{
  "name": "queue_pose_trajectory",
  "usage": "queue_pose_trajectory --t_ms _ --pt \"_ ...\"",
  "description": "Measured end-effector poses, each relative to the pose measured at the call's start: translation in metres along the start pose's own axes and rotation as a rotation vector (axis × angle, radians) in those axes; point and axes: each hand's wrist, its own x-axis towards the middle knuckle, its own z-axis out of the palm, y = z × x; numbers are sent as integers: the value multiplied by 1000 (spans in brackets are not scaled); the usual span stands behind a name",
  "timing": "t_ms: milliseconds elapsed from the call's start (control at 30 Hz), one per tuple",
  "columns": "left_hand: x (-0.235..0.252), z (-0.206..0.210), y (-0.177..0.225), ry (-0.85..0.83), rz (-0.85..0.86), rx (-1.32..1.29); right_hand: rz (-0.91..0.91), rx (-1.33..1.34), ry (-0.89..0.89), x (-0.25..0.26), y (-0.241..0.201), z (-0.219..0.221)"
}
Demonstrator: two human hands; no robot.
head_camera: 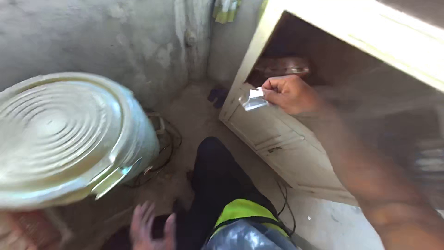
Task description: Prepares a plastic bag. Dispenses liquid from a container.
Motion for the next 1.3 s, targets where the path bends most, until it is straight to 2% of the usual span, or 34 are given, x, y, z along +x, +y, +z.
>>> queue_pose_trajectory --t_ms 100,167,233,400,467,567,667,800,967,1033,1133,1300 --pt "59 18 69 -41 146 -376 -106 392 -359 -11 -56 46" --pt "87 15 97 -75 211 -454 -92 498 -525 -14 -85 76" --pt "100 6 111 -125 197 -442 -91 512 -623 -16 -108 99" --pt "110 -29 117 -240 -100 -562 -148 606 -719 -19 -138 135" --pt "111 -44 113 -237 -116 -600 -179 709 -754 -19 -139 146" --pt "111 -64 110 -176 -112 -578 -230 890 -930 -22 -133 169" --pt "114 -83 106 -102 -140 -483 -288 730 -1075 -25 -133 186" --pt "113 -105 92 39 -110 -347 -407 244 -958 -20 -134 190" --pt "105 -134 71 250 -46 -167 -444 1 -847 -6 -132 181" --pt "101 -152 65 295 -95 -205 -502 -29 -805 0 -125 178" --pt "97 -173 52 377 -126 -323 -553 79 -801 6 -115 171" --pt "94 -194 42 554 -268 -424 -443 144 -764 9 -122 168"
